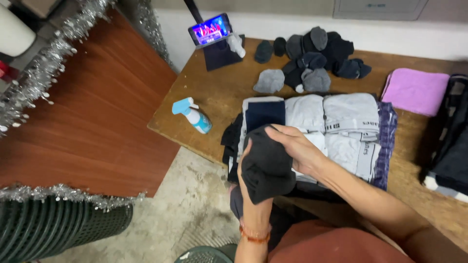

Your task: The person folds a pile of underwear and socks on a wooden table. They methodically fold each item, including white and grey briefs and various colored socks, and stack them neatly on the table.

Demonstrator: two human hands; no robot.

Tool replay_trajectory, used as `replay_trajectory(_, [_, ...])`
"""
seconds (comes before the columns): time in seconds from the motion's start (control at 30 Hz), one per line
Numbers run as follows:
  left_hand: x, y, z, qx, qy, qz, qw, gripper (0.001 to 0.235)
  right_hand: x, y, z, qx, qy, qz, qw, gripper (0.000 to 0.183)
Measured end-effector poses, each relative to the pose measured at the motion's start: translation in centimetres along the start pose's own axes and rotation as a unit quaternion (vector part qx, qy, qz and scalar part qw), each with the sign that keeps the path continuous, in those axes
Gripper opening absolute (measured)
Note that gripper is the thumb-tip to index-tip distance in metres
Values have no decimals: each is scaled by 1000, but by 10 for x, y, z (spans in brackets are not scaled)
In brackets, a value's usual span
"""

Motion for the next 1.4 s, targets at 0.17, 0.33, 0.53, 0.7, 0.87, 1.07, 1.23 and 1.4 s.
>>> replay_trajectory(0.17, [-15, -27, 6, 29, -84, 38, 995, 39, 1, -31, -23, 54, 18, -28, 998, 25])
replay_trajectory(0.33, [-37, -30, -2, 49, -155, 66, 985, 40, 74, -47, -75, 63, 335, -299, 891, 69])
replay_trajectory(0.53, [-41, -14, 4, 76, -187, 100, 974, 30, 116, -38, -77, 12, 432, -385, 816, 58])
replay_trajectory(0.7, [-65, -6, 9, 104, -158, 45, 981, 18, 155, -29, -68, 19, 273, -154, 950, 47])
replay_trajectory(0.87, [-87, 17, 10, 115, -196, 162, 960, 16, 172, -23, -67, 75, 251, -114, 958, 58])
replay_trajectory(1.07, [-119, -10, -20, -41, -291, 593, 750, 31, 148, -49, -75, 111, 201, -165, 959, 51])
replay_trajectory(1.23, [-104, -63, -33, 276, -326, 471, 772, 76, 139, -95, -84, 214, 233, -265, 911, 34])
replay_trajectory(1.4, [-81, -48, -10, 218, -210, 506, 808, 32, 127, -92, -91, 163, 428, -486, 744, 35])
Point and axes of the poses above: each hand's wrist, its own z-axis towards the middle knuckle, its own y-axis out of the back of the hand, x = y × z, the point moved 4 cm from there along z, towards the middle knuckle, and after that the axes turned 4 degrees about z, right-handed, at the moved point
